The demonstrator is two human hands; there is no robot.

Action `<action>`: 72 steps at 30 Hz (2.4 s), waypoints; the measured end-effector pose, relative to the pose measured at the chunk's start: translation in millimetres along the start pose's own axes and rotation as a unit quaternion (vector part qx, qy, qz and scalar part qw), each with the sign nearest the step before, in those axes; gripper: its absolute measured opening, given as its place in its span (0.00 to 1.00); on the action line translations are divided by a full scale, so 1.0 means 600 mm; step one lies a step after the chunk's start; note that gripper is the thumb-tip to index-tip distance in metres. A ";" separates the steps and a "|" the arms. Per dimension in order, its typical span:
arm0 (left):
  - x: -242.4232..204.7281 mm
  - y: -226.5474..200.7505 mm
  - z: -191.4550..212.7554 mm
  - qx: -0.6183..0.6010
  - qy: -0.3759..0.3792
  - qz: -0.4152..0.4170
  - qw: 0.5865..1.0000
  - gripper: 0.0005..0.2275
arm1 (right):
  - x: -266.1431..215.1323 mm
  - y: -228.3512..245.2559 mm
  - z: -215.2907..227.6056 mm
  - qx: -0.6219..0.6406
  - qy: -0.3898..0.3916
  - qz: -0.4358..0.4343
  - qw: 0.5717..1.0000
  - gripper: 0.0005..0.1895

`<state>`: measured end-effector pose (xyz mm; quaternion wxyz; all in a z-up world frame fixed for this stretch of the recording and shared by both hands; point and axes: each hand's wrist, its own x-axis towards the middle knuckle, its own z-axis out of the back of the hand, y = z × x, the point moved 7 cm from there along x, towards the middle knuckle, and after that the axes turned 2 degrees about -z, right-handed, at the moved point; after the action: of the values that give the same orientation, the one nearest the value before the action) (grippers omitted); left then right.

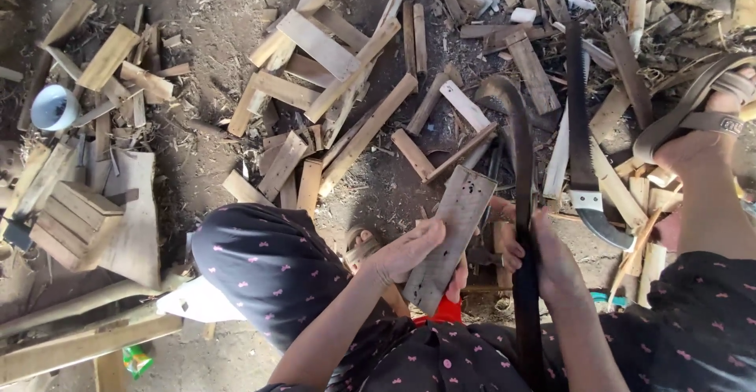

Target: The person sits on the ground and uses a curved blade to shave and shape a small piece of wood. They repeatedly hold the wood in one hand and scrape the blade along its surface to remove material, occasionally inspecting the piece.

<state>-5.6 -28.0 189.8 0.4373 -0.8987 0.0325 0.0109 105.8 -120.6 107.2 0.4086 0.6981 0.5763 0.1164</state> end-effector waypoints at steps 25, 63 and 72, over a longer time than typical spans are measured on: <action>-0.025 0.037 0.105 -0.234 -0.152 -0.097 0.955 0.25 | 0.007 -0.048 0.120 -0.034 -0.170 -0.026 0.985 0.17; 0.006 -0.003 0.127 -0.220 -0.515 -0.338 0.757 0.32 | -0.017 -0.033 -0.007 -0.186 -0.223 -0.033 0.956 0.11; -0.022 -0.050 0.179 -0.248 -0.462 -0.331 0.784 0.24 | -0.150 0.127 0.037 -0.066 -0.078 0.057 0.993 0.25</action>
<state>-15.9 75.9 147.6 0.1388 -0.8191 -0.4768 0.2871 146.1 -211.4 174.7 0.4901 0.7083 0.4930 0.1228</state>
